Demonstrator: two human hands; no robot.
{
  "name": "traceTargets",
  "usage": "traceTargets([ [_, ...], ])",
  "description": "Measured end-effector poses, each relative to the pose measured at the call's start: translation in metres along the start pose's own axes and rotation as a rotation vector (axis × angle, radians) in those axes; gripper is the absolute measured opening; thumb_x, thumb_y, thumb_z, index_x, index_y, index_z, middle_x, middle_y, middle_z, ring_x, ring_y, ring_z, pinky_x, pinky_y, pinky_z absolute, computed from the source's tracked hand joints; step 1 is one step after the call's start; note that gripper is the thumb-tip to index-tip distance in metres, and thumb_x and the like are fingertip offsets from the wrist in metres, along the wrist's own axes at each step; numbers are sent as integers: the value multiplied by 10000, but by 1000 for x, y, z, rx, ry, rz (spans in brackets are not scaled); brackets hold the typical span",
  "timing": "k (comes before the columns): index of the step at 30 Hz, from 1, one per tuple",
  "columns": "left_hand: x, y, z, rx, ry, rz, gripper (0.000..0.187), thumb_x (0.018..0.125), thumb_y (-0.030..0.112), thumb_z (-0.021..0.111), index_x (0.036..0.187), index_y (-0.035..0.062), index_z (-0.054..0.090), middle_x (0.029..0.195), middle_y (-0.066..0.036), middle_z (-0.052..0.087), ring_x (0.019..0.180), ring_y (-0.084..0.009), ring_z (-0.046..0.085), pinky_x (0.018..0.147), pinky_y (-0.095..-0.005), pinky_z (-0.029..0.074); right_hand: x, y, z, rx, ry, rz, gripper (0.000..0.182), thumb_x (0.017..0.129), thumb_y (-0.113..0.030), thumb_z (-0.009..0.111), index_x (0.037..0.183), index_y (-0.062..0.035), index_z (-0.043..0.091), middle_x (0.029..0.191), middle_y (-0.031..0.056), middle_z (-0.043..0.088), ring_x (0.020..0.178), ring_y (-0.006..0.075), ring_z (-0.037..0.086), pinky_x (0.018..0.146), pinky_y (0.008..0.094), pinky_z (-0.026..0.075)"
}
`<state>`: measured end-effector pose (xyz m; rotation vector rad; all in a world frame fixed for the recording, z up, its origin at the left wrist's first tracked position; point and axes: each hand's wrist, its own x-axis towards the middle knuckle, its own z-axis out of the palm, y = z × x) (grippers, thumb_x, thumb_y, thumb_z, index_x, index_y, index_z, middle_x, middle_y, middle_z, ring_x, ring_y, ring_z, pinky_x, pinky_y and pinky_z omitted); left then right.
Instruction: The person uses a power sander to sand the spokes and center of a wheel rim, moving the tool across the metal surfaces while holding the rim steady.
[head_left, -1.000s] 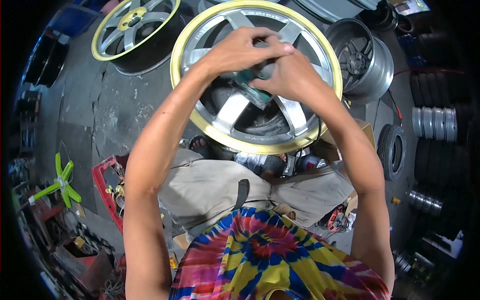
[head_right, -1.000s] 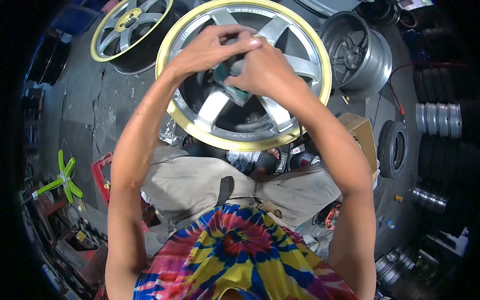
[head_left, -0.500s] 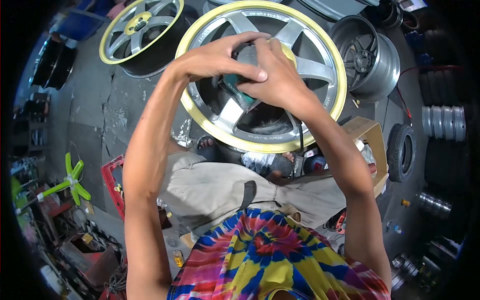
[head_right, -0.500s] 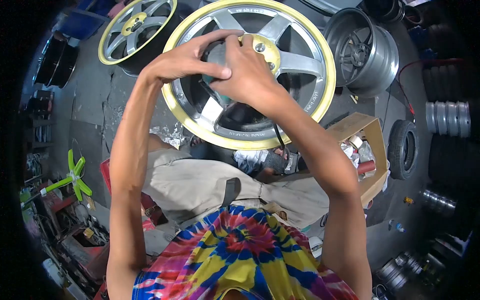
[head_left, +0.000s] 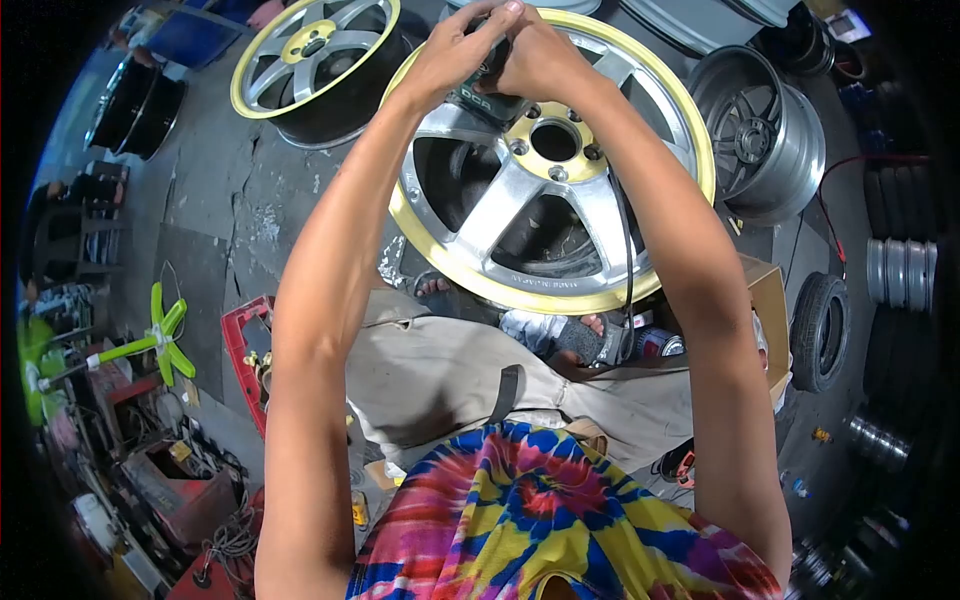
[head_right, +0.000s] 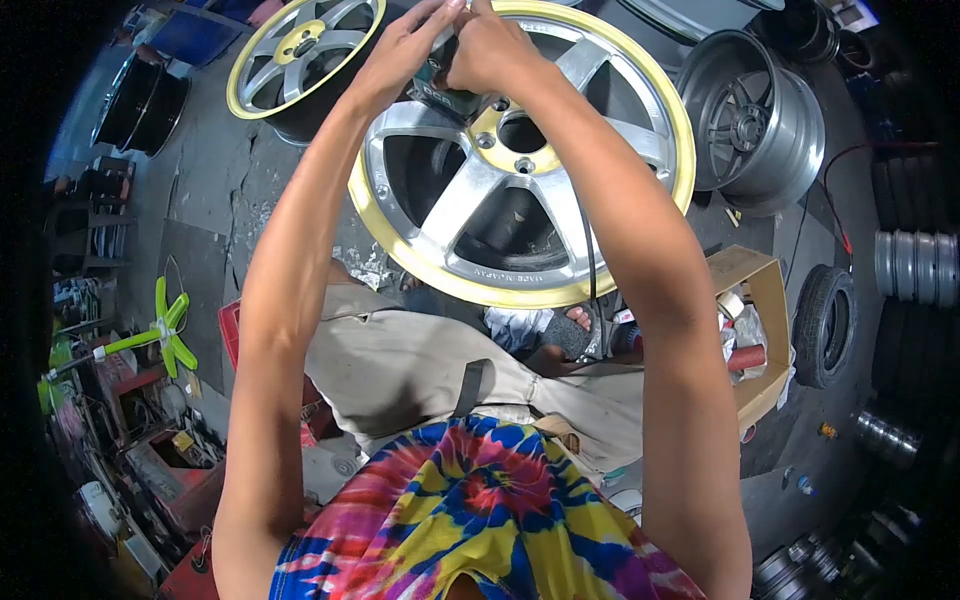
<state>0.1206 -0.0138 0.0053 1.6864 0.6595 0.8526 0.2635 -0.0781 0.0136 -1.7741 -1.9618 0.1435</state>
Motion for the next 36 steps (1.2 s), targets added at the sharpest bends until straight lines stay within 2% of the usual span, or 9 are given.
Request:
traceTargets([
  [4,-4,3,-7,-11,-11,-59,635,980,514,639,1327,-19,622,1209,-180,699,1106,-266,665,929,-342,514,-3,-23,3,-59,-58,59,732,685,-341,887,1271,6,619,1331,245,590,1142,422,643,999,471,528],
  [6,-22,9,-12,209,3,-171,701,972,594,612,1273,-38,653,1155,-171,706,1093,-230,654,968,-359,493,-14,-39,-3,-89,-210,110,671,681,-154,797,1266,96,581,1289,333,545,1080,489,659,942,508,567],
  [14,-85,32,35,378,-50,-161,656,1032,584,516,1162,-34,692,1040,-140,708,993,-199,623,900,-334,473,-102,-59,-20,125,-195,190,751,680,-138,780,1317,155,513,1293,386,525,1106,538,627,962,494,562],
  [19,-100,63,58,465,-86,-215,651,955,617,617,1013,-16,757,870,-139,727,857,-204,663,815,-349,511,-151,-61,-33,447,-134,258,975,721,-322,866,1435,147,397,1317,323,532,1204,407,575,1013,461,506],
  [21,-104,66,60,520,-110,-286,643,922,623,660,989,-6,771,844,-142,732,836,-203,669,807,-347,516,-166,-49,-32,699,-144,285,1089,679,-401,863,1458,160,348,1383,332,483,1272,475,506,1099,487,455],
  [24,-103,52,61,418,-134,-125,586,873,572,736,1018,6,781,870,-145,752,840,-201,673,833,-343,515,-183,-28,-44,948,-224,307,1015,686,-359,869,1432,150,407,1376,269,509,1268,395,519,1081,483,462],
  [27,-100,40,63,434,-176,-110,490,866,472,741,993,-1,764,927,-169,755,869,-211,675,847,-346,511,-195,-30,-34,195,-15,61,960,643,-308,897,1391,109,462,1379,245,522,1240,407,551,1027,472,507],
  [33,-91,35,68,445,-269,38,432,830,362,714,1020,-25,727,934,-172,734,873,-227,670,826,-358,509,-177,-36,2,472,112,115,1033,581,-331,938,1404,51,444,1414,269,530,1221,420,600,1036,479,497],
  [36,-88,33,65,427,-217,94,433,818,344,702,1031,-33,709,925,-185,724,842,-258,667,822,-362,506,-169,-32,9,431,128,75,794,622,-338,940,1212,61,589,1149,202,701,1065,318,700,941,414,540],
])
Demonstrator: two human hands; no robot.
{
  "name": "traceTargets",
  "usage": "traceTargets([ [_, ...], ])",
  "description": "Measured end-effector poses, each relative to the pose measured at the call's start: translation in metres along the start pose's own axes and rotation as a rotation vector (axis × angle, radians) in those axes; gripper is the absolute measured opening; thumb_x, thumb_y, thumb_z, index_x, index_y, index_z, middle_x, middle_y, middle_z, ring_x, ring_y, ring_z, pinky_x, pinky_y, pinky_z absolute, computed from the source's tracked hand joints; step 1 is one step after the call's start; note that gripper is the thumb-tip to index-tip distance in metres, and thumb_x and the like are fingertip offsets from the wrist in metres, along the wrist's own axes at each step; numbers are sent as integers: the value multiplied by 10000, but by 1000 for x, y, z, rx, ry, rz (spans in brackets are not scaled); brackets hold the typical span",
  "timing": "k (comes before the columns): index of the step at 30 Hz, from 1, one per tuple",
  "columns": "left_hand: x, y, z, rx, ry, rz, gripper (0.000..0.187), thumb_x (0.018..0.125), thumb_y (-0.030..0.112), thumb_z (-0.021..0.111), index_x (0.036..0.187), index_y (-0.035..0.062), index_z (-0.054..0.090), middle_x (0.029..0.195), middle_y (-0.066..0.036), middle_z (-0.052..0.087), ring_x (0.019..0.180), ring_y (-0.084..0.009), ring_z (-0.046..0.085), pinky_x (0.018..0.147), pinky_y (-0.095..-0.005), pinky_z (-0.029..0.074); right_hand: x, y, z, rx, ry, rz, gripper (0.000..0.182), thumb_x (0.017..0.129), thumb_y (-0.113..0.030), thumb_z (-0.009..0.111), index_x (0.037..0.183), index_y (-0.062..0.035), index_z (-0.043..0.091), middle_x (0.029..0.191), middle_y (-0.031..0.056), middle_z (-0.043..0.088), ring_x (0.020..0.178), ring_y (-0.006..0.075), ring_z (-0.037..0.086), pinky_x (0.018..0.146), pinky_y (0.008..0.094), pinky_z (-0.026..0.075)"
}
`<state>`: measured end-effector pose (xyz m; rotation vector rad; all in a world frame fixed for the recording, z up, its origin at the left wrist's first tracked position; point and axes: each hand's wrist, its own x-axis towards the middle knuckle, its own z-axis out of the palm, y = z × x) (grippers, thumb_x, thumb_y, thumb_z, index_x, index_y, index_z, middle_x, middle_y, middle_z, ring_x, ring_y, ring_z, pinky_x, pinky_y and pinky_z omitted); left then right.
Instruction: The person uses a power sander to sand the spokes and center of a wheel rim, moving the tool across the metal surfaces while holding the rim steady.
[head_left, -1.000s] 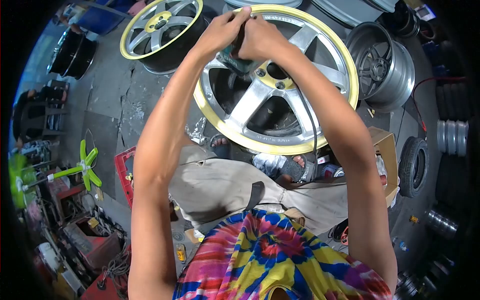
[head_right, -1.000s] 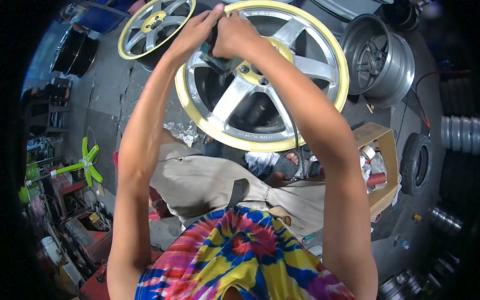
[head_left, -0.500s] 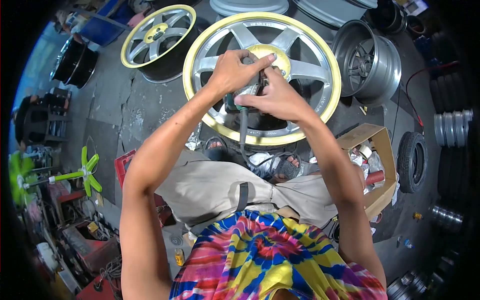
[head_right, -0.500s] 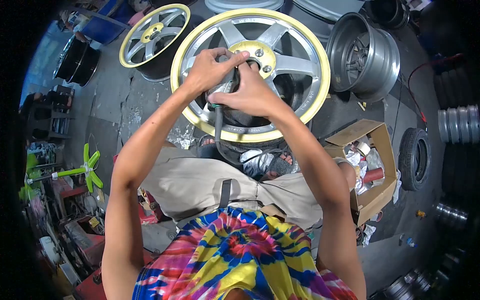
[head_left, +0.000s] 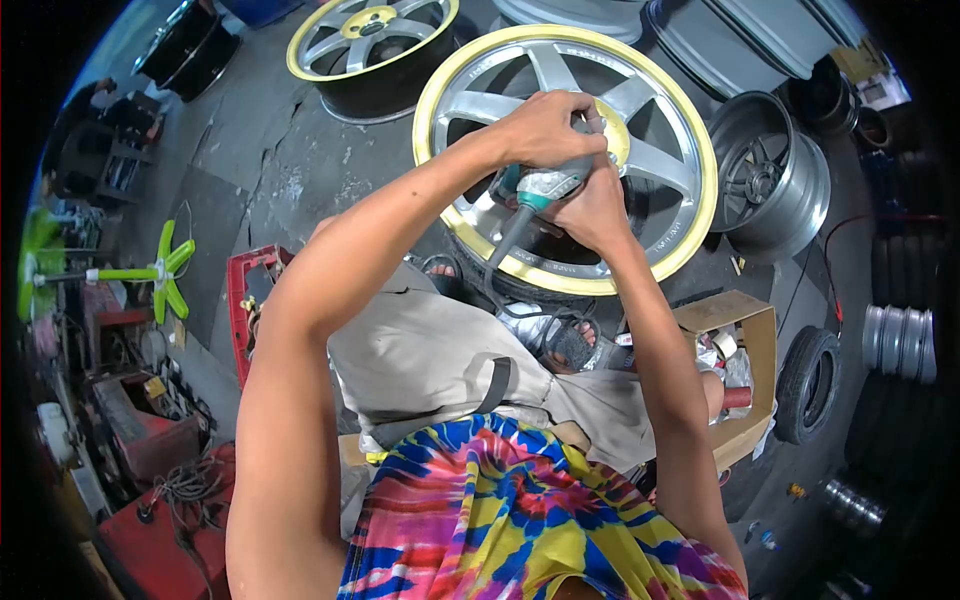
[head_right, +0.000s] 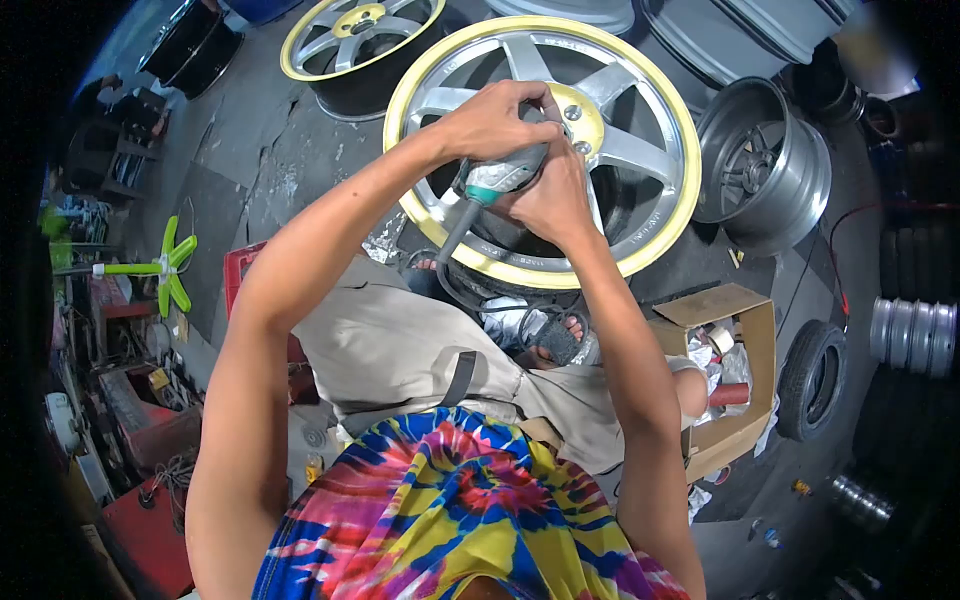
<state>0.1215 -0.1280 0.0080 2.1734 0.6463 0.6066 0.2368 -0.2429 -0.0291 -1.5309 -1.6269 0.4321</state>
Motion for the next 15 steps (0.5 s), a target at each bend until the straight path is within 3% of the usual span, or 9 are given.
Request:
traceTargets([
  [3,-3,3,-6,28,-63,-68,480,815,376,703,1097,-12,694,993,-194,709,909,-298,666,855,-398,507,1,7,6,-94,21,-7,821,617,-362,954,1220,66,597,1148,202,705,1051,303,705,927,403,544],
  [5,-10,-3,-4,187,-49,90,524,819,413,693,1157,14,669,1140,-224,647,1016,-354,645,894,-446,511,-1,2,9,15,-17,38,816,621,-350,952,1222,76,600,1149,203,707,1039,307,705,952,401,531],
  [6,-14,13,-15,228,-187,-69,639,816,532,722,1219,44,634,1237,-264,562,1121,-430,610,951,-500,502,1,4,12,-92,-37,-85,837,630,-330,945,1255,88,577,1187,214,687,1061,318,687,977,407,512],
  [7,-20,23,-21,222,-188,-71,639,816,532,722,1219,44,634,1237,-264,562,1121,-430,610,951,-500,502,-1,2,14,-94,-42,-81,837,630,-330,945,1255,88,577,1187,214,687,1061,318,687,977,407,512],
  [9,-30,35,-30,322,-224,-189,780,785,661,743,1256,54,614,1244,-293,541,1145,-459,607,982,-518,493,-6,-8,16,-134,24,-69,895,638,-324,936,1321,91,532,1260,243,640,1117,332,654,986,416,498],
  [10,-32,36,-32,325,-243,-222,882,748,737,747,1283,50,603,1214,-305,548,1184,-474,595,996,-527,486,-3,-16,13,-41,-42,27,876,640,-296,867,1347,74,504,1358,270,523,1262,420,516,1056,507,407],
  [14,-36,30,-30,315,-108,-40,921,757,697,760,1325,-7,588,1233,-290,574,1188,-474,592,1001,-494,495,-3,12,11,-315,130,-183,898,651,-301,870,1360,85,476,1317,263,543,1222,471,520,1060,503,414],
  [15,-33,25,-27,312,-98,-46,921,757,697,760,1325,-7,588,1233,-290,574,1188,-474,592,1001,-494,495,3,6,1,-215,52,-52,1064,619,-307,926,1433,126,395,1349,302,545,1227,418,578,1055,455,454],
])
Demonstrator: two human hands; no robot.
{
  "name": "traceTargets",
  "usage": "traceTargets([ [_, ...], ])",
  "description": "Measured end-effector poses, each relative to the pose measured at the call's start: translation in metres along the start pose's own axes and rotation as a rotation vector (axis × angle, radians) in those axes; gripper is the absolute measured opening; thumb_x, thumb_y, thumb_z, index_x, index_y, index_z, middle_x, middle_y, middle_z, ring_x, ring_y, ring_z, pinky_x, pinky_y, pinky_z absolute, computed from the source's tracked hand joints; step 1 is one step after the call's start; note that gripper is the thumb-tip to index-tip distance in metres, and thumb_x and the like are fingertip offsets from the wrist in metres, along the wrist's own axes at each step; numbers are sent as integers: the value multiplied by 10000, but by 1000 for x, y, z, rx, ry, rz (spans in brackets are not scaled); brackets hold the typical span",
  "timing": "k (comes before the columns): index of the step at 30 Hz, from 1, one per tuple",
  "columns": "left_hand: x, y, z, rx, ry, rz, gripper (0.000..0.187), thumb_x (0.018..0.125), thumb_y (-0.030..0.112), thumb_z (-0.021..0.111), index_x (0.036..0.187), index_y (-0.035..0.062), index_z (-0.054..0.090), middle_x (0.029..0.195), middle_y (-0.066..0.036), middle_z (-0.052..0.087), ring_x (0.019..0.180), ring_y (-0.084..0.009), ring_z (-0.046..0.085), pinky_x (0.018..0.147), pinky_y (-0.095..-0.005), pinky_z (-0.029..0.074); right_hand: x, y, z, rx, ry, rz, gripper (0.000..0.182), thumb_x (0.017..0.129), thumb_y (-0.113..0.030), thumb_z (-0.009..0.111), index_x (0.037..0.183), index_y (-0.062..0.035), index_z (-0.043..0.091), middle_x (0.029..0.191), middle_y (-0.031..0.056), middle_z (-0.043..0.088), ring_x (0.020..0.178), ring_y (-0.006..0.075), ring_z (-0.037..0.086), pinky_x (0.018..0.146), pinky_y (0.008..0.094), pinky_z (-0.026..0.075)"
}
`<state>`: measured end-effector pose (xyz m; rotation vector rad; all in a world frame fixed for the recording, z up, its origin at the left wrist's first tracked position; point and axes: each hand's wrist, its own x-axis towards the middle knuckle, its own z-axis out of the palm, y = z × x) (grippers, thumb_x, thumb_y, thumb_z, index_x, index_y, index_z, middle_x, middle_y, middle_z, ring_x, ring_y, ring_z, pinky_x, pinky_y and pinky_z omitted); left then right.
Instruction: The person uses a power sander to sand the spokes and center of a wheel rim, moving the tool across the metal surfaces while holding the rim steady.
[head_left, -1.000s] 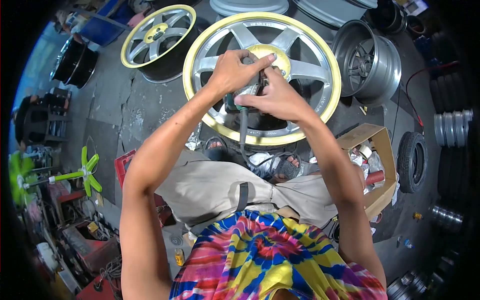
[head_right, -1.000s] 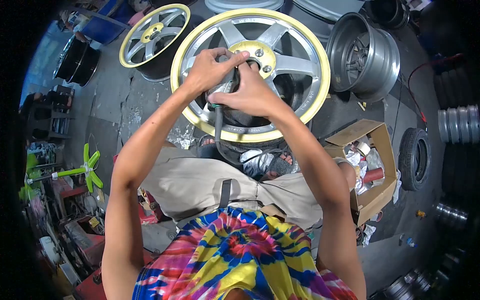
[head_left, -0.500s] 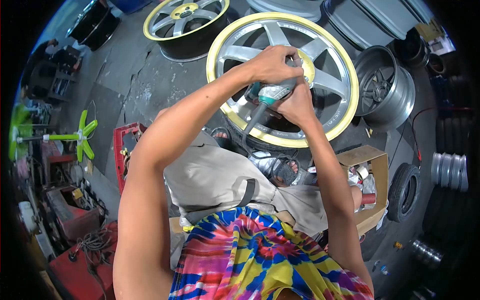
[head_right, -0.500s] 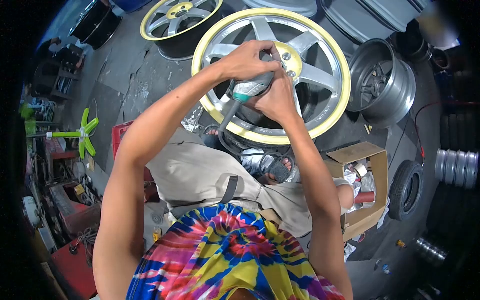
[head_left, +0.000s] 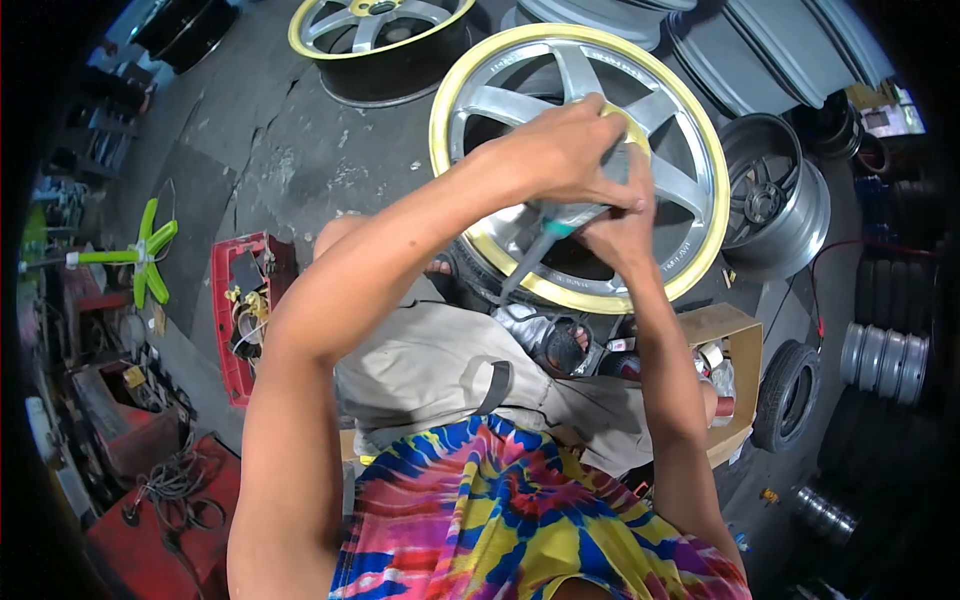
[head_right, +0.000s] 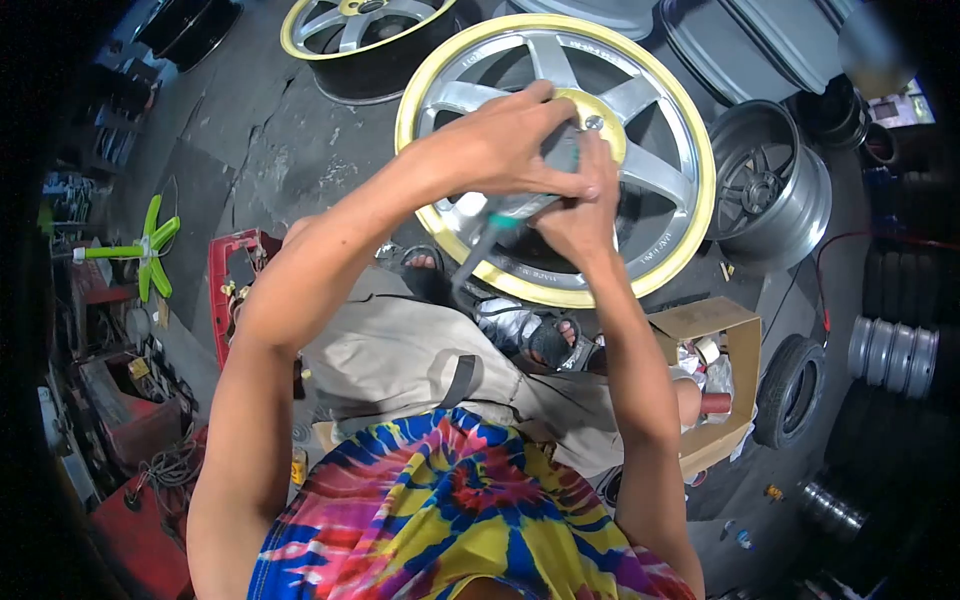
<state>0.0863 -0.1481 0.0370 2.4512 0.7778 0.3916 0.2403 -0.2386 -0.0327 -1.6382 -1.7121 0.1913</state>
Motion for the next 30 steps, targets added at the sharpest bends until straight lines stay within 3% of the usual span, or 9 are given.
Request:
traceTargets([
  [3,23,-11,10,-197,110,198,912,749,646,801,1336,-21,598,1253,-283,625,1189,-458,603,1012,-471,493,3,24,-6,36,83,77,1076,626,-312,917,1428,160,378,1362,322,541,1243,418,578,1062,452,453],
  [6,51,-23,13,-313,46,279,872,749,625,816,1327,-2,632,1183,-285,673,1141,-428,642,990,-451,508,2,37,-11,-295,165,80,1078,624,-309,925,1416,173,375,1334,323,561,1215,401,605,1036,438,476],
  [11,60,-57,-7,-632,-218,121,640,821,563,806,1139,9,763,989,-125,750,870,-204,703,796,-322,576,6,0,-4,-75,125,152,933,642,-371,953,1345,63,520,1251,233,635,1135,348,651,996,422,500],
  [14,52,-96,-26,-588,21,-8,563,858,520,790,1095,9,777,973,-100,749,869,-161,691,783,-298,581,2,-33,-4,-60,-75,48,850,616,-402,983,1253,1,591,1163,144,672,1056,274,672,949,391,520],
  [16,51,-139,-31,-268,275,-80,619,861,605,726,1063,22,777,1001,-188,757,907,-309,738,845,-407,584,0,-35,-5,-74,-99,-22,777,627,-396,982,1193,2,628,1091,127,693,992,250,680,918,376,528],
  [18,47,-171,-38,-217,281,-203,548,944,429,672,1239,-33,656,1152,-267,705,1076,-369,694,907,-370,539,-2,-18,-3,47,-70,125,782,613,-394,984,1183,5,628,1089,140,684,1000,277,677,912,394,525],
  [21,35,-196,-30,-191,470,-326,474,933,343,642,1215,-38,632,1142,-340,662,1099,-475,648,941,-456,531,6,0,-7,91,51,256,766,613,-384,986,1172,3,631,1078,139,687,986,289,683,896,403,528],
  [24,47,-235,8,-56,532,-410,609,901,559,678,1139,1,733,1140,-247,715,1074,-399,691,946,-474,545,7,5,-7,-3,143,224,756,633,-371,984,1182,-1,618,1082,124,690,975,264,684,894,397,533],
  [30,52,-230,41,-128,426,-515,554,984,484,584,1183,-31,634,1150,-285,689,1138,-460,641,1005,-533,482,-12,-28,-10,-15,-41,126,783,623,-366,993,1193,2,602,1106,131,679,994,243,667,913,375,521],
])
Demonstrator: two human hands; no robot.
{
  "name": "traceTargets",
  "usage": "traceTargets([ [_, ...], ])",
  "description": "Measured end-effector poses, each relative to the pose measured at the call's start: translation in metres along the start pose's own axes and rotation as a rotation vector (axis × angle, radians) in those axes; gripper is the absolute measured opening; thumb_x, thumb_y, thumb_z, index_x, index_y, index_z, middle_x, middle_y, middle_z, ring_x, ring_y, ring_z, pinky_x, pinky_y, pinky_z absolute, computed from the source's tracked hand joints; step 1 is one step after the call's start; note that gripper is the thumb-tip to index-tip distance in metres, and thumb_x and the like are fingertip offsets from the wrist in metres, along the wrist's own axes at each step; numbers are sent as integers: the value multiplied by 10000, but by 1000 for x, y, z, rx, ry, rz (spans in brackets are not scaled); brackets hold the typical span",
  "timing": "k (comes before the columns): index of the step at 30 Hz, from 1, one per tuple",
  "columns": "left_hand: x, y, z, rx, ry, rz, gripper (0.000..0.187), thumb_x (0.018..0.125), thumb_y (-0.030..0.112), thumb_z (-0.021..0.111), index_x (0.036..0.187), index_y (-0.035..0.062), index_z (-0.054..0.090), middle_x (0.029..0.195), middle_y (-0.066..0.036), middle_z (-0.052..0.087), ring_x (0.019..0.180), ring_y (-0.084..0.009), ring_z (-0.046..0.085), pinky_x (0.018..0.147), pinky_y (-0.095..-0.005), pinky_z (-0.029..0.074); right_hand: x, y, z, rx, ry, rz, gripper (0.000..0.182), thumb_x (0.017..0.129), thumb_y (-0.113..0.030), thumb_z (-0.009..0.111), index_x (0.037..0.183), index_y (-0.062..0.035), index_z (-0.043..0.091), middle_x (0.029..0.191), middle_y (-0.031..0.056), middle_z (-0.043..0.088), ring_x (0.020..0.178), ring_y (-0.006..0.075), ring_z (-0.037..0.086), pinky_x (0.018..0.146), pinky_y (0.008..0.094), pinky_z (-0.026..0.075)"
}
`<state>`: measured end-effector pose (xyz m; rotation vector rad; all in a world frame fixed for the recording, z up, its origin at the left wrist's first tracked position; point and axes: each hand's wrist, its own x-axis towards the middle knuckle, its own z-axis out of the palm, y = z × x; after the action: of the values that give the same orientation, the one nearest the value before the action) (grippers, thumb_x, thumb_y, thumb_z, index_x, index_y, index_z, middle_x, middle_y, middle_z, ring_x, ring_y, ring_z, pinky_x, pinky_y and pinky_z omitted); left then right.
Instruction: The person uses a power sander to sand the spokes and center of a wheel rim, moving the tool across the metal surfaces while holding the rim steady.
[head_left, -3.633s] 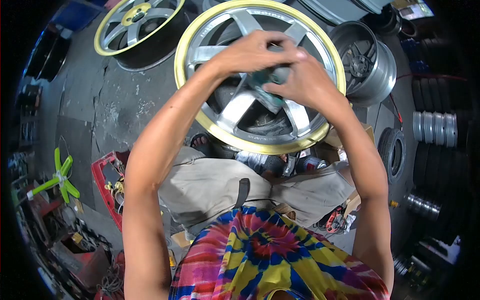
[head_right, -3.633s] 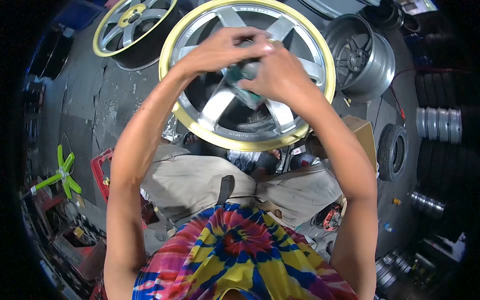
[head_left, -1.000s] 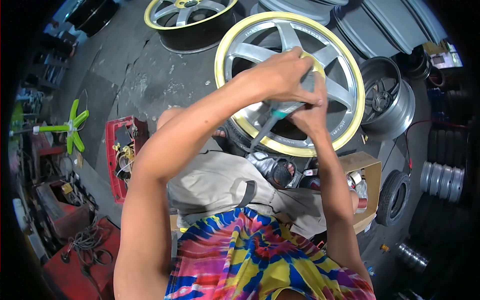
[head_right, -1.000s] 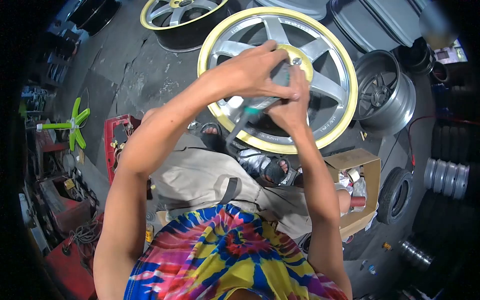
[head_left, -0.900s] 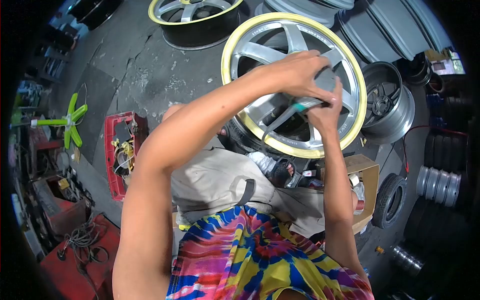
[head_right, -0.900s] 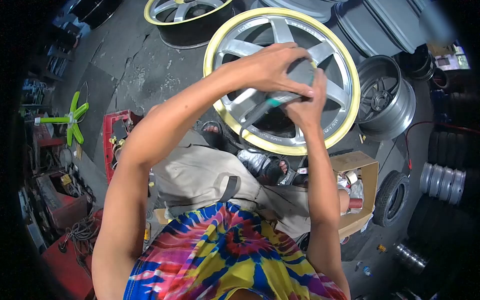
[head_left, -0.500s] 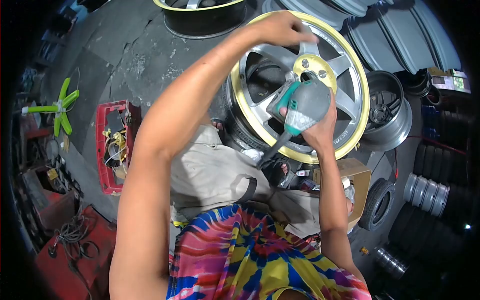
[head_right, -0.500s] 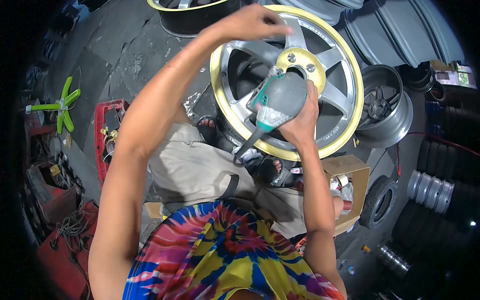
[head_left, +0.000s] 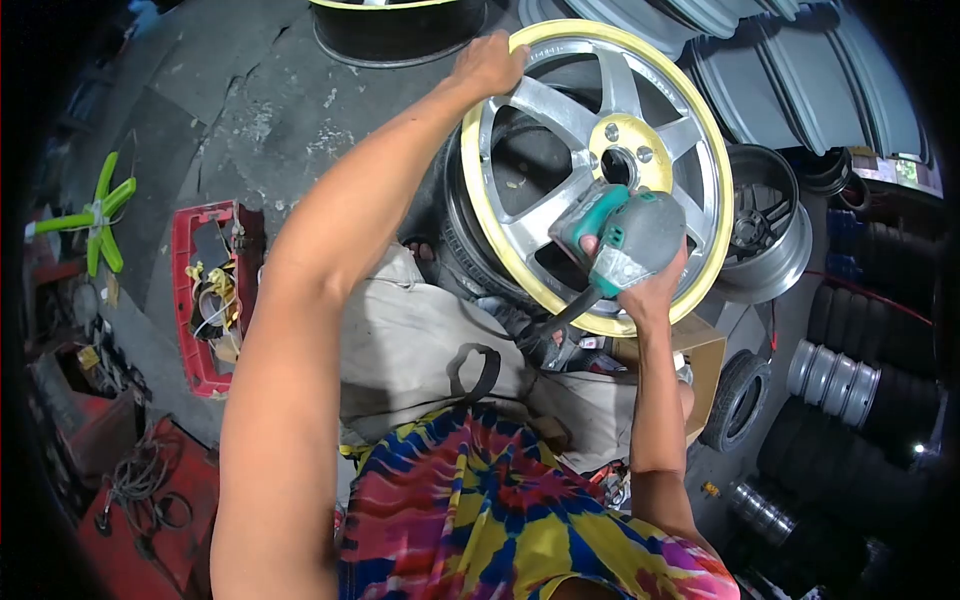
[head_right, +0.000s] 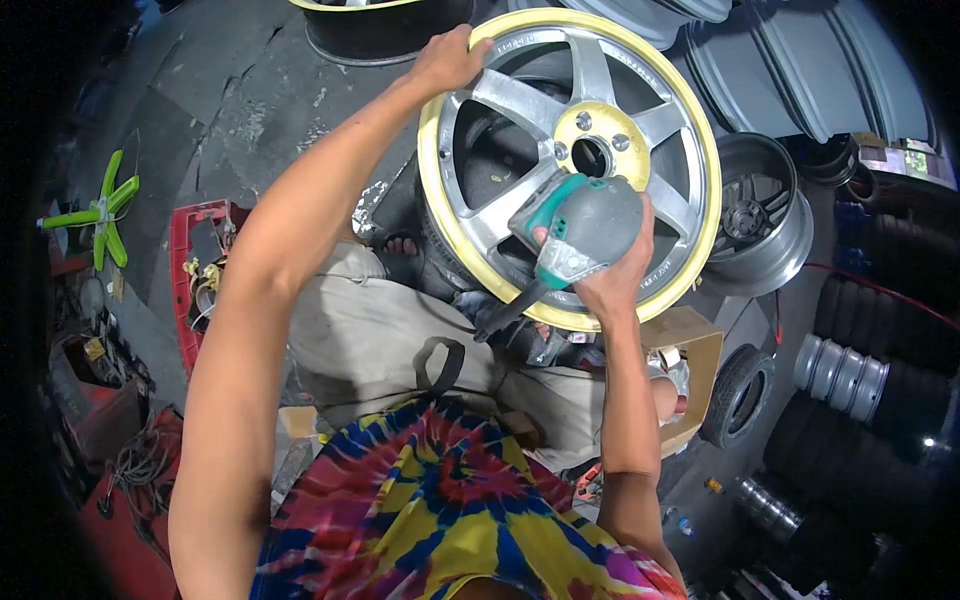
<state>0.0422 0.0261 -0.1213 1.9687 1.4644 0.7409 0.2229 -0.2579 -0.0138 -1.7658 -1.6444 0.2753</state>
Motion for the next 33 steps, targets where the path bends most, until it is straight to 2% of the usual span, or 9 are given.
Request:
traceTargets([
  [3,-3,1,-2,-21,23,2,504,1011,451,565,1121,-38,626,1092,-291,699,1093,-483,646,962,-547,493,10,24,0,108,48,192,759,628,-358,993,1175,5,611,1078,128,686,971,244,676,894,370,525],
  [8,-4,5,-3,-16,20,-2,490,1019,431,562,1133,-41,625,1092,-303,695,1102,-483,645,964,-553,490,20,15,10,69,158,158,733,627,-338,995,1157,-6,612,1061,118,683,963,252,680,890,380,532],
  [10,-6,7,-5,-10,27,-23,491,1020,428,556,1132,-45,621,1095,-302,695,1107,-481,644,965,-552,491,13,-14,12,21,64,46,735,617,-345,991,1149,-7,614,1090,130,659,995,273,667,906,405,523],
  [11,-5,8,-7,-11,28,-32,491,1020,428,556,1132,-45,621,1095,-302,695,1107,-481,644,965,-552,491,9,-28,14,0,73,14,735,590,-357,983,1125,-5,623,1070,147,610,1007,322,622,900,447,490],
  [12,-4,11,-9,-10,-38,-74,486,1026,421,546,1224,-18,616,1182,-282,681,1167,-458,630,1005,-536,486,4,-32,13,0,63,12,735,590,-357,983,1125,-5,623,1070,147,610,1007,322,622,900,447,490],
  [14,-5,12,-8,-17,-104,-128,499,1031,413,535,1315,10,610,1269,-261,666,1228,-436,615,1046,-520,482,-5,-37,11,-230,8,-146,795,578,-365,1008,1140,-1,581,1029,112,651,929,246,655,866,391,519],
  [18,4,6,3,-73,-80,-125,495,1034,410,531,1327,18,606,1278,-268,658,1232,-432,615,1050,-521,480,-11,-47,16,-270,25,-218,813,544,-378,1011,1114,5,574,1050,118,578,967,277,611,866,405,490],
  [24,4,5,8,-83,-57,-114,492,1029,415,540,1313,21,620,1270,-263,665,1210,-434,630,1042,-520,489,4,-58,27,-380,-2,-307,800,559,-370,1003,1120,-4,565,1033,111,578,963,268,604,869,403,484],
  [33,8,5,9,-88,-97,-127,500,1024,418,545,1323,23,612,1294,-250,659,1219,-425,627,1042,-509,490,2,-35,23,-82,-10,-98,765,606,-278,1004,1180,-23,568,1012,80,672,883,194,661,809,338,537],
])
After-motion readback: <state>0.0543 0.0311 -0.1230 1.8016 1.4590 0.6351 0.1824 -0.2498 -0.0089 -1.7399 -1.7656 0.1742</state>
